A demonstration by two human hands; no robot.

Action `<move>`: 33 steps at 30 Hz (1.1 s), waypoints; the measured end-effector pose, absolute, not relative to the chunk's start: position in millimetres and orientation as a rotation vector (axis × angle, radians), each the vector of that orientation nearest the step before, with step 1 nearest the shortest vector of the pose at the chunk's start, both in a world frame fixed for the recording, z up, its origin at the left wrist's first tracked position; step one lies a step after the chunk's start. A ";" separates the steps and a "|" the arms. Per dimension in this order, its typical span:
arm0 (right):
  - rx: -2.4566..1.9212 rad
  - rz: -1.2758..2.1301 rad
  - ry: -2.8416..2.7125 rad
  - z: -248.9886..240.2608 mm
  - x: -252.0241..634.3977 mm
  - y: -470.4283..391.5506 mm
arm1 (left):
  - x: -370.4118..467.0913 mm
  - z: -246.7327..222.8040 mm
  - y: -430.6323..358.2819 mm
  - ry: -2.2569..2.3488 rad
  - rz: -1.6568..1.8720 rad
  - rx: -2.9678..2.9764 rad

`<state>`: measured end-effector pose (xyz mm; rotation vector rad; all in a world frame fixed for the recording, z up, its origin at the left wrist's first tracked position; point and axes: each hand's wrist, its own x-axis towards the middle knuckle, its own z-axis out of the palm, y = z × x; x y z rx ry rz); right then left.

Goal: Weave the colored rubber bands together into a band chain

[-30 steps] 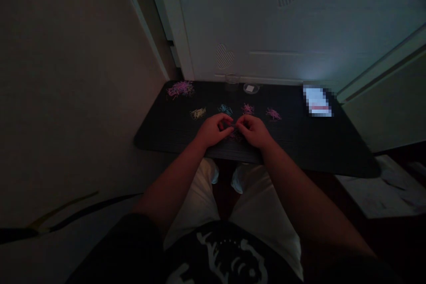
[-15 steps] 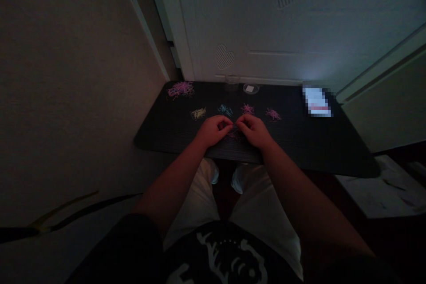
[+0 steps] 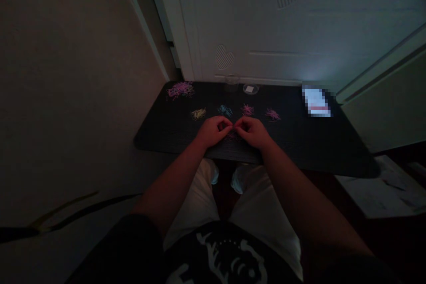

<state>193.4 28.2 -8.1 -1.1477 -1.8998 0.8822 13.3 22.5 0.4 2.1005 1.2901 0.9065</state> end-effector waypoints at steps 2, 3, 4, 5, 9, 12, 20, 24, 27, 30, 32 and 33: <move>-1.156 0.869 -1.905 -8.2 193.3 28.4 | 13.3 -0.3 22.5 1.294 0.894 2.103; -1.160 0.867 -1.903 -8.2 193.3 28.4 | 13.3 -0.4 22.4 1.294 0.888 2.108; -1.161 0.868 -1.899 -8.1 193.4 28.4 | 13.3 -0.5 22.3 1.292 0.882 2.114; -1.162 0.869 -1.894 -8.1 193.5 28.4 | 13.4 -0.4 22.3 1.291 0.881 2.119; -1.145 0.872 -1.876 -9.1 194.4 28.9 | 13.2 -0.1 22.3 1.278 0.900 2.121; -1.112 0.904 -1.852 -10.0 195.4 29.1 | 12.9 -0.2 22.5 1.287 0.914 2.111; -1.000 1.036 -1.849 -8.6 193.9 28.3 | 13.0 -0.3 22.8 1.293 0.910 2.085; -0.994 1.076 -1.793 -9.4 194.0 29.2 | 13.4 0.2 22.3 1.290 0.902 2.094; -1.004 1.071 -1.773 -9.4 194.6 29.5 | 13.4 0.4 22.1 1.296 0.896 2.095; -1.030 1.040 -1.796 -9.4 195.1 29.6 | 13.2 0.0 22.3 1.298 0.897 2.097; -1.055 1.009 -1.823 -9.9 195.4 29.8 | 12.9 -0.4 22.6 1.295 0.900 2.104; -1.064 0.999 -1.834 -10.4 195.6 30.0 | 12.7 -0.6 22.8 1.295 0.898 2.108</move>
